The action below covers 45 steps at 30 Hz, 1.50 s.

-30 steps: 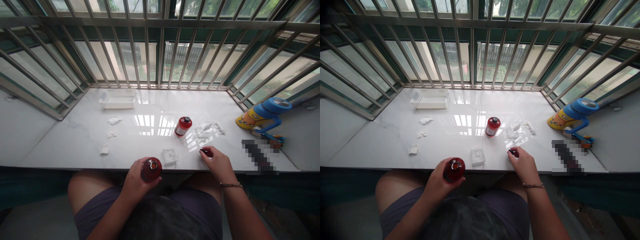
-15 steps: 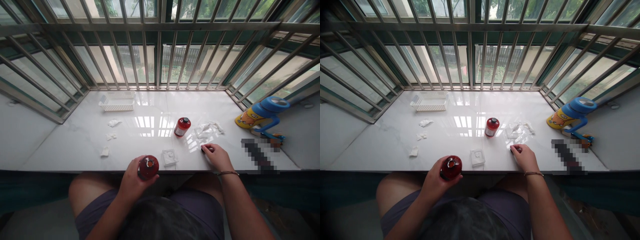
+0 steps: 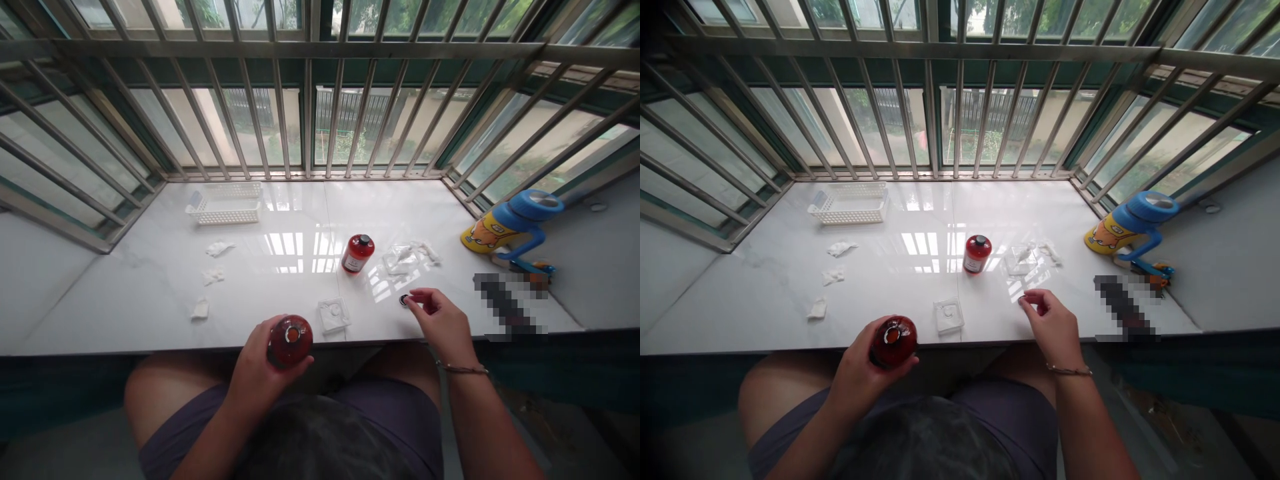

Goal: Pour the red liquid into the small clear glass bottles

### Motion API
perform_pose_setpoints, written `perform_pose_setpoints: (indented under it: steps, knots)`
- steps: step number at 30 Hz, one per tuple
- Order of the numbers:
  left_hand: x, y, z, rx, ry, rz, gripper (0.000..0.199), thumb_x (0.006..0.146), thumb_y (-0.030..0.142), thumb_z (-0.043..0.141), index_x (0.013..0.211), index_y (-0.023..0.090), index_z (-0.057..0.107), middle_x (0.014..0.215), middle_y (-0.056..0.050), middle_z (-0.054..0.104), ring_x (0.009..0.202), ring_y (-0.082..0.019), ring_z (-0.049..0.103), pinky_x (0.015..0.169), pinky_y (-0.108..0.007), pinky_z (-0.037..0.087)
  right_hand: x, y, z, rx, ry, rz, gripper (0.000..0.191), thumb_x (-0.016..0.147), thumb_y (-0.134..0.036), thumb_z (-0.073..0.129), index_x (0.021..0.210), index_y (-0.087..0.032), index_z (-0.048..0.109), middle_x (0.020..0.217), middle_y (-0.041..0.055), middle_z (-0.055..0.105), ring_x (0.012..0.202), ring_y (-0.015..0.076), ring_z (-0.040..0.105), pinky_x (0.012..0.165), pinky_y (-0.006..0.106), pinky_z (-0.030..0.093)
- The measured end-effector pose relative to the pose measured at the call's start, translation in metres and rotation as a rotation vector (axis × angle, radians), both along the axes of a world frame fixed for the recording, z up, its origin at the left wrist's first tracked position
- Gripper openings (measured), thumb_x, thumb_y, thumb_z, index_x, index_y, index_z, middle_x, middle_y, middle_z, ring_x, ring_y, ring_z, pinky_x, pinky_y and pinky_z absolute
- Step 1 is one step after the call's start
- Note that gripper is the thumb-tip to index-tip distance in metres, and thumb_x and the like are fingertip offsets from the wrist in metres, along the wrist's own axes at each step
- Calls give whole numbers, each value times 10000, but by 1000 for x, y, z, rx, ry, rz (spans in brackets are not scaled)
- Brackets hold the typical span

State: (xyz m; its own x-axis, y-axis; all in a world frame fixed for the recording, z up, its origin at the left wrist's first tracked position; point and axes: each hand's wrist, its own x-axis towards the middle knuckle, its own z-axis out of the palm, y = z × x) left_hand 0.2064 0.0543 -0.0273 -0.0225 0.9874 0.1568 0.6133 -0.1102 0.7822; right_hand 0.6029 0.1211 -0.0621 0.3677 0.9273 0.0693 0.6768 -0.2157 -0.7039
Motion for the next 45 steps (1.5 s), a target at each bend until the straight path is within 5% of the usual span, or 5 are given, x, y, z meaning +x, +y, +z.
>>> perform_pose_setpoints:
  steps: [12, 19, 30, 41, 45]
  knots:
    - [17, -5, 28, 11, -56, -47, 721, 723, 383, 984, 1349, 294, 638, 1308, -66, 755, 1189, -319, 747, 1034, -481, 624, -115, -56, 39, -184, 524, 629, 293, 1037, -539, 662, 1081, -270, 767, 979, 42, 797, 859, 218, 725, 804, 339, 561]
    - [23, -18, 50, 27, -93, -190, 822, 694, 387, 1012, 1400, 335, 592, 1343, -57, 746, 1186, -305, 757, 997, -435, 651, -163, -65, 32, -188, 966, 666, 502, 1067, -636, 570, 1424, -288, 626, 1325, 102, 740, 1171, 266, 717, 1026, 411, 570]
    - [29, -19, 55, -81, -257, -329, 881, 633, 378, 1049, 1399, 390, 616, 1369, -8, 734, 1238, -274, 731, 1051, -369, 628, -183, -88, 32, -354, 1606, 545, 592, 962, -746, 650, 1340, -299, 736, 1401, 97, 738, 1340, 330, 663, 1190, 520, 505]
    - [23, -11, 51, -302, -451, -385, 922, 608, 383, 1066, 1431, 322, 656, 1407, -54, 752, 1264, -327, 735, 1096, -420, 601, -168, -84, 7, -253, 1405, 804, 1264, 405, -725, 1037, 1511, -290, 608, 1459, 138, 687, 1394, 414, 616, 1199, 520, 472]
    - [25, -8, 49, -333, -459, -390, 920, 610, 358, 1059, 1439, 301, 663, 1451, -73, 733, 1317, -356, 709, 1139, -450, 580, -170, -83, 13, -187, 1177, 763, 1095, 497, -493, 1094, 1454, -250, 619, 1397, 139, 711, 1285, 390, 680, 1130, 506, 540]
